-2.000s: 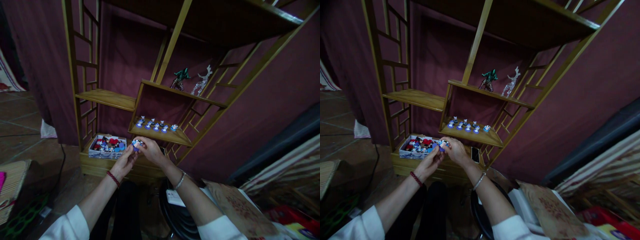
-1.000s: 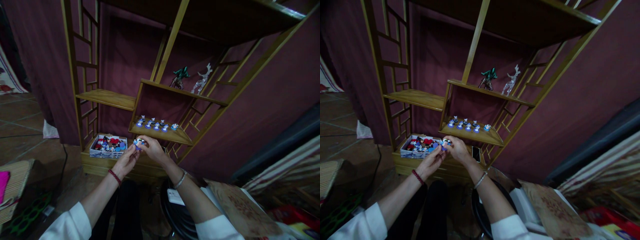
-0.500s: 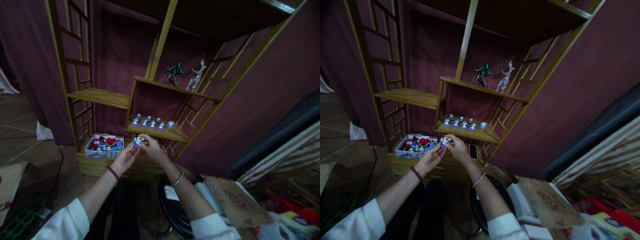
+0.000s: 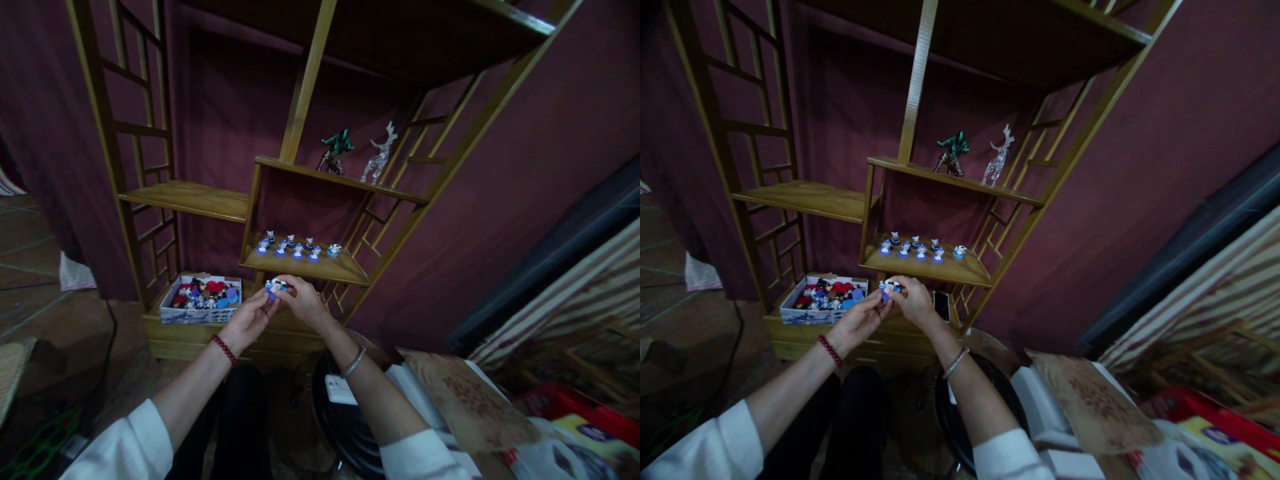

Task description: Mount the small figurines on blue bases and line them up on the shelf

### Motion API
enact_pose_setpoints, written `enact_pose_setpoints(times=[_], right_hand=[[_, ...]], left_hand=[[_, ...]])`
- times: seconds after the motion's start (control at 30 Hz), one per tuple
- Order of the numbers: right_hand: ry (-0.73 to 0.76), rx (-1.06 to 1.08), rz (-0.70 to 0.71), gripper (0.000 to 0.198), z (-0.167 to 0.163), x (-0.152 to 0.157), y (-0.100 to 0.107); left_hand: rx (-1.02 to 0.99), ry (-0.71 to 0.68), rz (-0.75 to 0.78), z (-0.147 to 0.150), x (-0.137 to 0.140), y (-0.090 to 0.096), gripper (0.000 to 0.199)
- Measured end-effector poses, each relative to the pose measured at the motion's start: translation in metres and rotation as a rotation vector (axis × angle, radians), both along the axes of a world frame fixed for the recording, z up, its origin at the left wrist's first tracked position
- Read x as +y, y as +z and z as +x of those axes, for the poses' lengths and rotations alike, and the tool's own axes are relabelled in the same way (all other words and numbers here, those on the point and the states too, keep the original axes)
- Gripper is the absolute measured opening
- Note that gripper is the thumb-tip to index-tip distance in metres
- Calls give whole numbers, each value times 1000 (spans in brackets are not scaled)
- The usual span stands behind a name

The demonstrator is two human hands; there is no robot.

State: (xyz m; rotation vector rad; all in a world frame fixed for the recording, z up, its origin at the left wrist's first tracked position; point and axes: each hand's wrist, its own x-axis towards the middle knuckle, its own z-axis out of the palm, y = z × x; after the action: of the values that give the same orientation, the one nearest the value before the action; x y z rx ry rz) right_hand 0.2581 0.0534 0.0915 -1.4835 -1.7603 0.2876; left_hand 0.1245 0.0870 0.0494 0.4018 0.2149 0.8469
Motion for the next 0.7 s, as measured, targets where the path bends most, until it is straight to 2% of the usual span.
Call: enact_pose_setpoints(times=[0.2,0.5,0.7], right_hand=[[-37,44,-27,22,13,-1,-10],[-81,156,-48,23,32,-4,-11],[-75,207,-48,25,47,-4,-19]], left_hand=[[101,3,-26,12,0,2,23],[218,-21,23,37,2,14,21],[314,-44,11,56,8,9,17]])
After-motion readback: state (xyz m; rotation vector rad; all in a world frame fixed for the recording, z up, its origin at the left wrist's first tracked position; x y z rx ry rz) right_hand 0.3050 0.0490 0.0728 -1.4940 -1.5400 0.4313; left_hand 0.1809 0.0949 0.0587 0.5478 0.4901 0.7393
